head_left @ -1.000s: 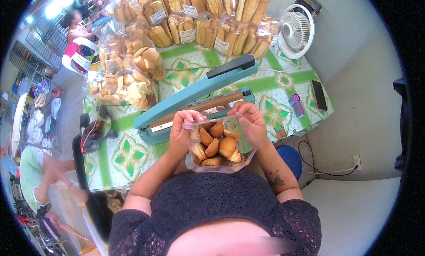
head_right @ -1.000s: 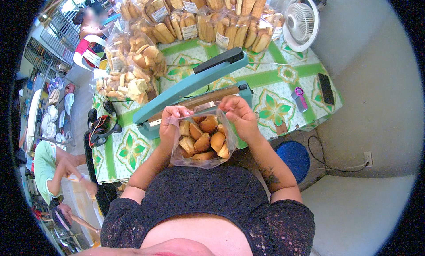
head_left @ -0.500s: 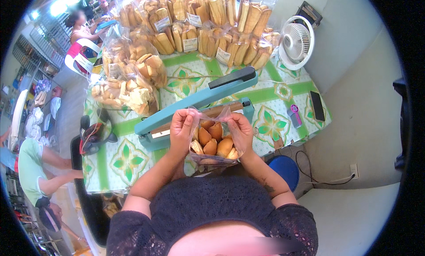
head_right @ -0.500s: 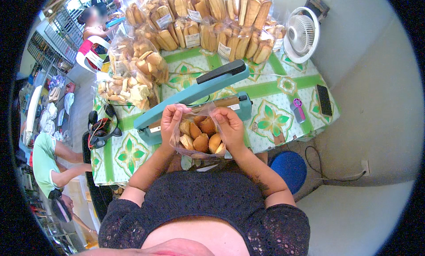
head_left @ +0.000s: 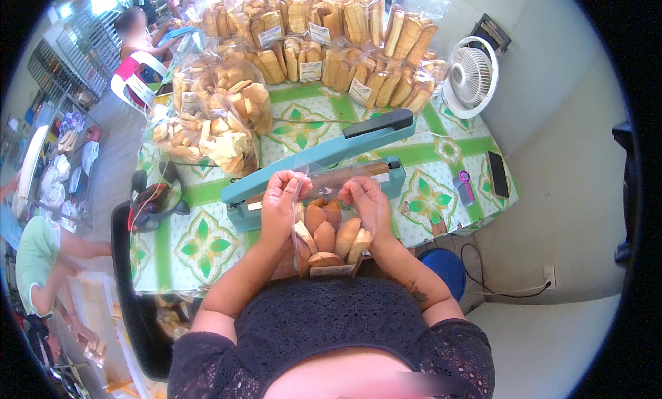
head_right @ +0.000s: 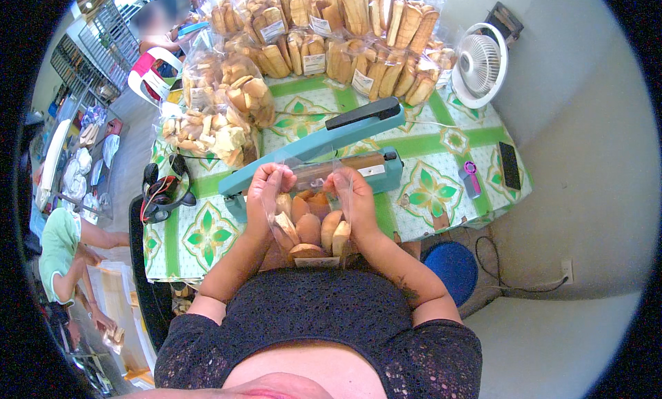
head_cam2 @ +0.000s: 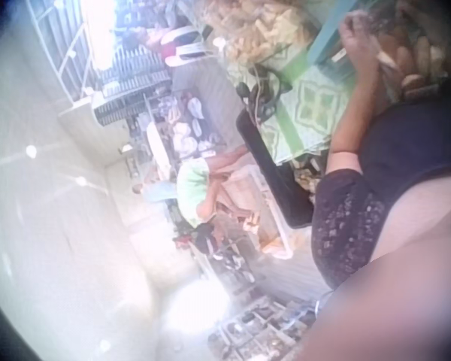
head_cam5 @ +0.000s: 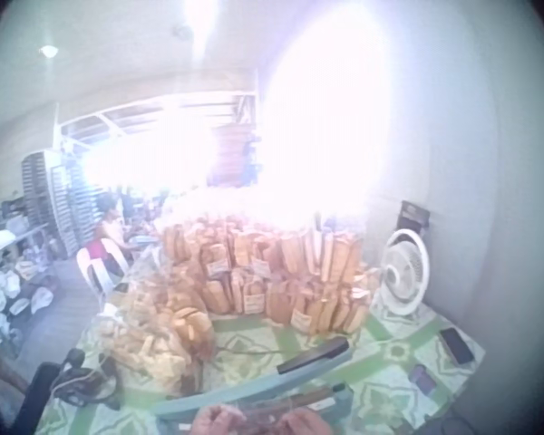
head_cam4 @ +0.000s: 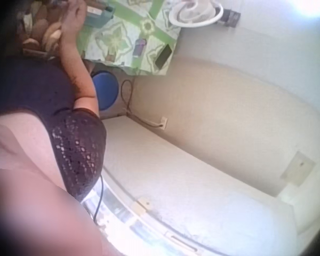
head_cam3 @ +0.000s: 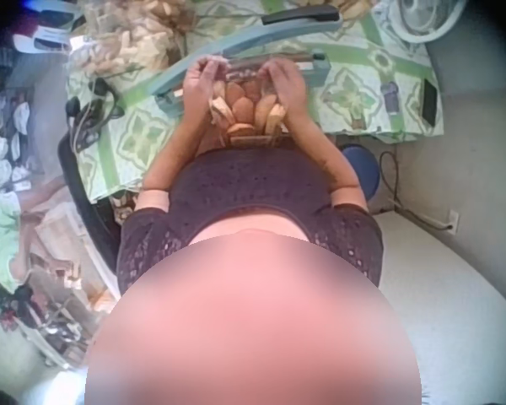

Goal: The person places biscuits into clear plastic bags, folds the bag edges, and seals them using a handheld impulse sealer. The sealed packages are then set aside on the table.

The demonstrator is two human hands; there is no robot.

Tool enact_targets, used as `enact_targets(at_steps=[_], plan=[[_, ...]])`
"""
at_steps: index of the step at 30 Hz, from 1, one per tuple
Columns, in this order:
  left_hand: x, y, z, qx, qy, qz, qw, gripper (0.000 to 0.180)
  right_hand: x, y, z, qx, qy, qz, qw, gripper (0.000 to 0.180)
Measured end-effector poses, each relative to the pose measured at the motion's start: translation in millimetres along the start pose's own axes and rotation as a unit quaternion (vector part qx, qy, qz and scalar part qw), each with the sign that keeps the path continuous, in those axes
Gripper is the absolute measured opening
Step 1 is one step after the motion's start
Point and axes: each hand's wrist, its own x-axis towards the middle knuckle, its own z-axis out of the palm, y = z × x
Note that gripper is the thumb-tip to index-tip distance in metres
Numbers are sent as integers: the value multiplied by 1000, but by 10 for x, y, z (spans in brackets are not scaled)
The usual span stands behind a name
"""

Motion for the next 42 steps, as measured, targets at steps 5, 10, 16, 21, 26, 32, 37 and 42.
enact_targets(at_steps=[5,10,16,21,26,32,37,42], plan=[[-36,107,-104,-104,10,1,995,9,4,-9,145,48,6,73,996,11],[-149,235,-164,-62,-2,103,993,14,-38,-75,318,52,-39,14,998,10],[-182,301,-252,-32,-1,124,992,8,-35,-104,413,67,-44,44,996,8],[-191,295,-309,0,-12,130,991,17,-15,-46,414,44,-33,67,996,7],[-194,226,-281,8,-35,147,988,16,-45,27,343,39,-50,-33,997,11],[-112,-23,-100,111,-74,190,973,14,-27,33,1,21,-49,-100,994,10],[-30,-179,44,179,-68,239,952,14,35,1,-307,57,-116,-134,982,9],[-8,-51,27,241,-131,233,933,11,16,14,-498,-5,-81,-160,984,6]])
